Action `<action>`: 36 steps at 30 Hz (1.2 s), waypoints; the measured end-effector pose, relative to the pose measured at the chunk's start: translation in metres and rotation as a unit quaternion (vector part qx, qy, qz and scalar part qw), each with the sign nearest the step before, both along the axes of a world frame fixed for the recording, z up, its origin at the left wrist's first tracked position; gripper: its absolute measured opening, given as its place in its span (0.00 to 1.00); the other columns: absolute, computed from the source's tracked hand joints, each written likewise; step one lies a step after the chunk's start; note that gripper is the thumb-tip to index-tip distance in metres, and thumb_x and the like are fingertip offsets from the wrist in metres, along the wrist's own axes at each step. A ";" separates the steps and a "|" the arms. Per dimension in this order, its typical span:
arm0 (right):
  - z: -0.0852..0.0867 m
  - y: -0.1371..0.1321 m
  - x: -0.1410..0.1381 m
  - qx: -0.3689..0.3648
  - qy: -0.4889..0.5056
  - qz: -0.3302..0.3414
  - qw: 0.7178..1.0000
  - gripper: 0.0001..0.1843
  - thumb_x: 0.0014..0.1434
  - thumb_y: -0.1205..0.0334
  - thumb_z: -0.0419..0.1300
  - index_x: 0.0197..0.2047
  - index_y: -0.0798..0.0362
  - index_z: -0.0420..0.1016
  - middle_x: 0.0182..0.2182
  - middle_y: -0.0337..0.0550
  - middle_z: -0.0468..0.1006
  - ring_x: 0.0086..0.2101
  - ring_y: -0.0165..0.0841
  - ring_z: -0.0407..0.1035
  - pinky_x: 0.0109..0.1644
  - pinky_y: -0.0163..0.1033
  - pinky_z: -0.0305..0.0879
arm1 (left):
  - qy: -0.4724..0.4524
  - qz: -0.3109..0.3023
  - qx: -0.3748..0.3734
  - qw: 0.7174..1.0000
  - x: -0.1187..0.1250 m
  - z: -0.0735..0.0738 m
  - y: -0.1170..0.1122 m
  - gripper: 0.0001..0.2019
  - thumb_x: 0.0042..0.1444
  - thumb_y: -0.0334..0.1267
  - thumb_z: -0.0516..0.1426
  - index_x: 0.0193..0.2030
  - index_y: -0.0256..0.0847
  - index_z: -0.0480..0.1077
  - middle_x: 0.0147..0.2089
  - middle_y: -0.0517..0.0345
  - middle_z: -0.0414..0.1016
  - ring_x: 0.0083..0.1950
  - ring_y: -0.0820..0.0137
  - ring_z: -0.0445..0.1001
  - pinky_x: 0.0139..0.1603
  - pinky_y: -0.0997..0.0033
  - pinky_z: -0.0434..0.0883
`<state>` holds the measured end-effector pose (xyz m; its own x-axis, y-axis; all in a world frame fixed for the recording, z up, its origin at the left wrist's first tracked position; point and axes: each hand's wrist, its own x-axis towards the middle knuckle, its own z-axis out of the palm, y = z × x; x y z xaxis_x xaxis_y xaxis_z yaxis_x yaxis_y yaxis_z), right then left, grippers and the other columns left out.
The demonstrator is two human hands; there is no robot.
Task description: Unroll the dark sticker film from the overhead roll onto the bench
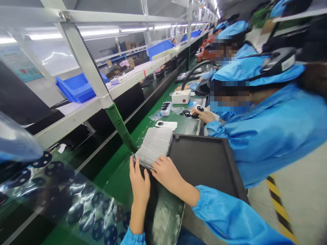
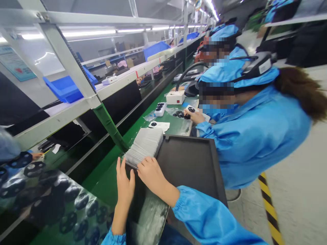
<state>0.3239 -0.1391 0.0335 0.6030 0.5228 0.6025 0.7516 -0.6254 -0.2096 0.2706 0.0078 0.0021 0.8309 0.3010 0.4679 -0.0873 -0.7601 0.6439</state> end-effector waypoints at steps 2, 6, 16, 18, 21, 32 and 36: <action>-0.002 0.001 0.001 0.005 -0.009 -0.013 1.000 0.11 0.55 0.70 0.75 0.33 0.57 0.76 0.40 0.50 0.75 0.45 0.46 0.66 0.45 0.48 0.63 | 0.010 -0.016 0.041 0.999 0.003 -0.002 0.006 0.24 0.68 0.36 0.49 0.70 0.42 0.60 0.75 0.47 0.47 0.76 0.54 0.48 0.73 0.43 0.54; -0.001 0.005 0.011 0.003 -0.015 -0.009 1.000 0.10 0.56 0.69 0.74 0.35 0.57 0.77 0.51 0.55 0.72 0.54 0.51 0.61 0.52 0.52 0.64 | 0.033 -0.048 0.101 0.993 0.009 -0.007 0.015 0.26 0.67 0.34 0.50 0.72 0.43 0.56 0.76 0.46 0.46 0.77 0.52 0.43 0.72 0.39 0.53; -0.017 -0.005 0.028 -0.048 -0.008 0.055 0.997 0.12 0.67 0.67 0.62 0.52 0.62 0.74 0.54 0.58 0.72 0.60 0.51 0.61 0.60 0.55 0.64 | 0.057 -0.034 0.105 0.992 0.002 -0.041 -0.007 0.41 0.68 0.49 0.53 0.75 0.28 0.35 0.74 0.29 0.45 0.76 0.46 0.43 0.70 0.38 0.56; -0.019 -0.007 0.030 -0.058 -0.009 0.065 0.996 0.12 0.70 0.65 0.59 0.54 0.63 0.73 0.55 0.59 0.72 0.59 0.50 0.62 0.62 0.56 0.62 | 0.054 -0.018 0.099 0.993 0.003 -0.045 -0.010 0.41 0.67 0.50 0.54 0.74 0.29 0.38 0.72 0.29 0.49 0.76 0.46 0.44 0.70 0.36 0.56; -0.017 -0.009 0.036 -0.076 -0.006 0.090 0.993 0.13 0.72 0.64 0.56 0.55 0.62 0.73 0.55 0.58 0.73 0.59 0.50 0.63 0.64 0.56 0.60 | 0.051 -0.011 0.096 0.994 0.004 -0.045 -0.011 0.37 0.65 0.48 0.56 0.72 0.31 0.46 0.70 0.31 0.54 0.76 0.48 0.45 0.70 0.37 0.55; -0.023 -0.014 0.038 -0.106 0.036 0.131 0.985 0.19 0.72 0.62 0.56 0.62 0.62 0.68 0.64 0.58 0.63 0.64 0.45 0.58 0.69 0.54 0.57 | 0.047 -0.037 0.089 0.994 0.004 -0.037 -0.006 0.13 0.62 0.41 0.60 0.48 0.37 0.68 0.62 0.39 0.60 0.74 0.47 0.48 0.70 0.41 0.58; -0.019 -0.017 0.034 -0.118 0.051 0.117 0.985 0.29 0.70 0.66 0.57 0.71 0.61 0.58 0.67 0.58 0.58 0.66 0.46 0.53 0.69 0.57 0.55 | 0.029 -0.045 0.088 0.995 0.003 -0.041 -0.004 0.26 0.64 0.43 0.57 0.64 0.32 0.59 0.71 0.32 0.47 0.75 0.47 0.45 0.69 0.43 0.60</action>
